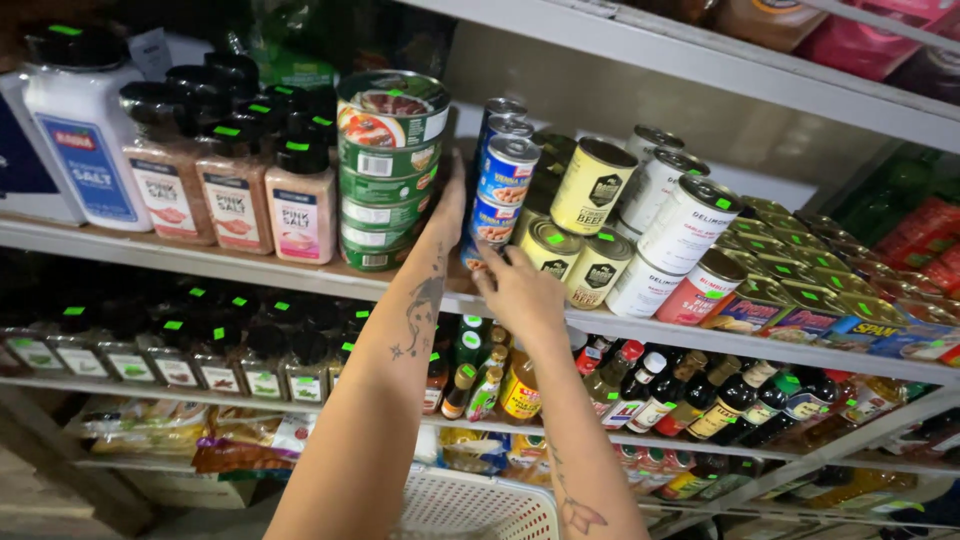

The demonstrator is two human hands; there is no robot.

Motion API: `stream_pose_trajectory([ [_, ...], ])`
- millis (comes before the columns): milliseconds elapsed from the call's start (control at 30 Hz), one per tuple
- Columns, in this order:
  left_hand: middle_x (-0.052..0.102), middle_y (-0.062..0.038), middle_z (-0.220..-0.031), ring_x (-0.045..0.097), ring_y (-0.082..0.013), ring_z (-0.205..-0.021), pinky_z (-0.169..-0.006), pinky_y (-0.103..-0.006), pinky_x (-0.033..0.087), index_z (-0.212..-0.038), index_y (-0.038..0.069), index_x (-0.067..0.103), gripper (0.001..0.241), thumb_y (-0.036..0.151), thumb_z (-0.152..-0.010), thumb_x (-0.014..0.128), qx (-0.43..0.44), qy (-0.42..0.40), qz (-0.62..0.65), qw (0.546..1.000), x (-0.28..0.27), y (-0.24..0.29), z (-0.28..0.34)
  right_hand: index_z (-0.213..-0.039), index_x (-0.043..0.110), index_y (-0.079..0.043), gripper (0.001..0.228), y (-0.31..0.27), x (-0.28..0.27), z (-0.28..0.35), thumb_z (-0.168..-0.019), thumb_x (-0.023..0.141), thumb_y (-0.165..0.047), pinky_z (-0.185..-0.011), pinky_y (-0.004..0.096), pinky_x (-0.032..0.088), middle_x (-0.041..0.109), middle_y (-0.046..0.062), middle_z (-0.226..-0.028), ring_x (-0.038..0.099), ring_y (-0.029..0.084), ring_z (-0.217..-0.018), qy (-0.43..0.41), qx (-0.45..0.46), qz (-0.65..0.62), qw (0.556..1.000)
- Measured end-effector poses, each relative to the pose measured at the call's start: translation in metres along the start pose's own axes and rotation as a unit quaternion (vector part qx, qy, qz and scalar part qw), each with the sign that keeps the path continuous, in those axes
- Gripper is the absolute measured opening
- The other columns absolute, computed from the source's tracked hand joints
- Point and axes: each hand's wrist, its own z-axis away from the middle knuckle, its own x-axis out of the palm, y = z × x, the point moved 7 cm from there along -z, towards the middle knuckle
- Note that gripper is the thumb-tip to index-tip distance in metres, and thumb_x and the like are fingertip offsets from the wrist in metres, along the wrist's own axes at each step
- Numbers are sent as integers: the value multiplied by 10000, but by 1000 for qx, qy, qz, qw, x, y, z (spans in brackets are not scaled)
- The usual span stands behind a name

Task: Picking canned food from grocery store shelves, wiping each item with a cloth, and placing them into a shopping basket.

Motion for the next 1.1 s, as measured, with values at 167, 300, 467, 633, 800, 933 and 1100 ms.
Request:
stream_pose_trajectory([
  [167, 491, -110, -1575, 529, -277, -1387, -1160, -453, 397, -1600, 154, 274, 1023, 848, -860, 140, -48, -20, 7, 999, 6, -7, -9, -1424, 581, -314, 494, 4, 9, -2, -948, 579, -445, -726, 503, 575, 660, 92, -1248, 723, 355, -845, 7, -3, -3, 1000],
  [300, 561, -107, -1527, 562, -289, -1357, -1138, -448, 405, -1578, 124, 382, 1035, 838, -878, 113, -45, -53, -2, 998, 9, -9, -11, -1417, 600, -301, 477, 1, 6, -3, -959, 578, -433, -750, 500, 575, 672, 95, -1222, 722, 358, -847, 4, 1, -11, 1000],
  [467, 546, -103, -1532, 551, -267, -1358, -1147, -433, 397, -1557, 87, 413, 1016, 820, -898, 167, -18, -69, 9, 997, -2, -28, -41, -1421, 585, -318, 483, 0, 4, -6, -952, 573, -431, -758, 507, 573, 660, 98, -1262, 715, 382, -869, -15, 15, -9, 1000],
  [633, 590, -122, -1484, 581, -267, -1316, -1118, -438, 424, -1524, 71, 462, 983, 803, -910, 232, -26, -37, 5, 999, -2, -26, -40, -1424, 575, -327, 499, 5, 11, -12, -936, 570, -429, -777, 504, 576, 639, 104, -1322, 718, 380, -897, -21, 18, -9, 1000],
  [800, 649, -120, -1421, 626, -295, -1252, -1093, -455, 460, -1487, 67, 522, 999, 822, -892, 252, -2, -103, 43, 994, 12, -18, -31, -1450, 547, -341, 483, 4, 13, -15, -974, 517, -420, -810, 488, 582, 602, 114, -1395, 721, 383, -917, -57, 37, -7, 998],
  [933, 664, -122, -1400, 648, -285, -1232, -1088, -459, 471, -1478, 89, 505, 987, 835, -895, 230, -34, -77, 65, 994, 16, -16, -23, -1466, 520, -359, 503, 3, 11, -17, -968, 518, -429, -823, 492, 579, 572, 128, -1427, 713, 390, -944, -74, 45, -1, 996],
  [1100, 712, -137, -1316, 702, -300, -1125, -1030, -453, 511, -1453, 87, 574, 991, 831, -899, 226, -71, -58, 51, 994, 14, -22, -29, -1473, 497, -374, 508, 8, 21, -21, -968, 512, -421, -847, 507, 569, 545, 106, -1462, 708, 402, -962, -85, 57, 7, 995],
])
